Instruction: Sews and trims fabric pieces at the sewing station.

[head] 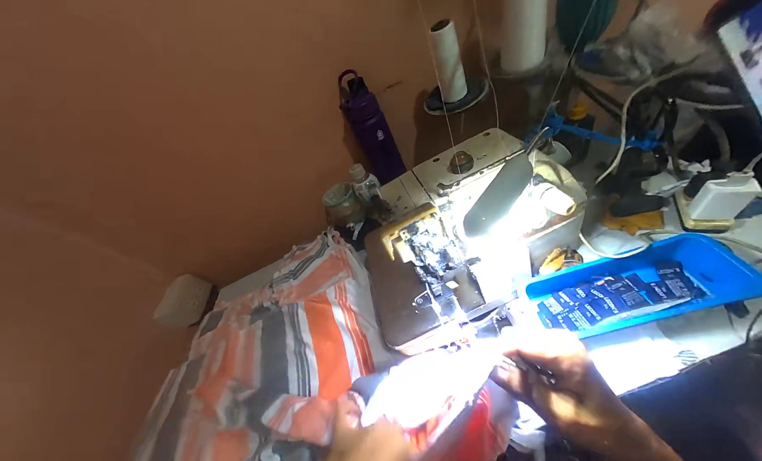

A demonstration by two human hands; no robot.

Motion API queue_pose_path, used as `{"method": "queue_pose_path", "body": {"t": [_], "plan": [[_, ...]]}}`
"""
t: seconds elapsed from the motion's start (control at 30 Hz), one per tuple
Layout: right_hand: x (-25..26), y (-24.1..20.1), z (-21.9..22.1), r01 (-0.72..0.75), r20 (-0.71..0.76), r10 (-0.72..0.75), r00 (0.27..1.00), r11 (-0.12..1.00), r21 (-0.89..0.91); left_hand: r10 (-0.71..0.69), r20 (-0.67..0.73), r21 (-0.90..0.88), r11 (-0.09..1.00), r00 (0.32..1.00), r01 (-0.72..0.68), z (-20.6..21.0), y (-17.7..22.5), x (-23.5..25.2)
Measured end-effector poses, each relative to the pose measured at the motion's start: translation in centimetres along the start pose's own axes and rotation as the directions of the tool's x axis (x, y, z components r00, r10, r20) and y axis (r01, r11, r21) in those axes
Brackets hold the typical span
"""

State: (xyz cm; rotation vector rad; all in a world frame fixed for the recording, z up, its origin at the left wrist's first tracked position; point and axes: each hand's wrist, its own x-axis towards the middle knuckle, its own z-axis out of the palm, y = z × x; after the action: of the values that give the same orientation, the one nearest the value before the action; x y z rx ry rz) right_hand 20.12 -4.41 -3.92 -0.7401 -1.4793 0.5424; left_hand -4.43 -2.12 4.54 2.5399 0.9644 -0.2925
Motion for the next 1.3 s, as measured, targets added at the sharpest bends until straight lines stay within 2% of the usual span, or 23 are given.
{"method": "queue_pose_path", "body": {"t": [0.03,0.07,0.1,0.13,0.17,0.23,0.27,0.33,0.4,0.47,0.53,0.63,0.8,1.17,1.3], "plan": [[-0.3,-0.2,0.0,0.021,0.022,-0.020,1.000,1.000,-0.012,-0.113,-0.147,0.090,0.988,0.983,0.127,-0.4,-0.4,-0.2],[-0.7,-0.4,0.1,0.020,0.038,-0.019,0.999,1.000,-0.024,-0.164,-0.299,0.143,0.966,0.940,0.214,-1.1,-1.5,-0.6],[-1.1,-0.4,0.3,-0.012,0.046,0.013,0.999,1.000,-0.020,-0.158,-0.412,0.157,0.958,0.898,0.241,-2.4,-2.6,-1.0],[-1.5,-0.3,0.6,-0.069,0.036,0.068,0.997,0.997,0.019,-0.096,-0.482,0.144,0.972,0.871,0.187,-3.8,-3.6,-1.7],[-1.8,0.0,0.9,-0.141,0.024,0.139,0.990,0.987,0.081,-0.030,-0.511,0.070,0.995,0.859,0.077,-5.1,-4.5,-2.5],[-2.3,0.7,1.7,-0.261,-0.019,0.272,0.962,0.941,0.215,0.050,-0.495,-0.241,0.951,0.868,-0.192,-6.5,-6.4,-3.3],[-2.5,0.8,2.0,-0.301,-0.029,0.318,0.948,0.919,0.254,0.044,-0.505,-0.335,0.910,0.862,-0.243,-6.5,-6.8,-2.9],[-2.7,0.6,2.6,-0.369,-0.021,0.392,0.920,0.881,0.296,-0.090,-0.622,-0.400,0.890,0.778,-0.217,-5.3,-7.1,-0.9],[-2.9,0.6,2.9,-0.402,-0.021,0.430,0.903,0.859,0.316,-0.155,-0.678,-0.442,0.867,0.719,-0.231,-4.2,-7.7,1.2],[-3.2,1.1,2.9,-0.424,-0.042,0.459,0.887,0.848,0.316,-0.151,-0.677,-0.485,0.827,0.721,-0.282,-4.0,-8.1,2.5],[-3.4,1.5,2.8,-0.459,-0.046,0.500,0.865,0.825,0.329,-0.129,-0.649,-0.520,0.795,0.750,-0.313,-4.3,-8.1,3.4],[-3.4,1.9,2.6,-0.482,-0.064,0.531,0.845,0.808,0.340,-0.153,-0.597,-0.579,0.762,0.788,-0.291,-4.7,-8.0,4.5],[-3.3,2.4,2.4,-0.479,-0.108,0.532,0.840,0.820,0.312,-0.209,-0.571,-0.653,0.702,0.794,-0.285,-4.9,-8.2,6.3],[-3.9,3.4,2.0,-0.541,-0.156,0.595,0.789,0.792,0.284,-0.284,-0.543,-0.685,0.695,0.790,-0.220,-4.1,-8.0,8.9],[-4.0,3.7,1.6,-0.546,-0.147,0.593,0.791,0.794,0.266,-0.277,-0.524,-0.680,0.706,0.805,-0.200,-4.1,-8.1,8.9]]}}
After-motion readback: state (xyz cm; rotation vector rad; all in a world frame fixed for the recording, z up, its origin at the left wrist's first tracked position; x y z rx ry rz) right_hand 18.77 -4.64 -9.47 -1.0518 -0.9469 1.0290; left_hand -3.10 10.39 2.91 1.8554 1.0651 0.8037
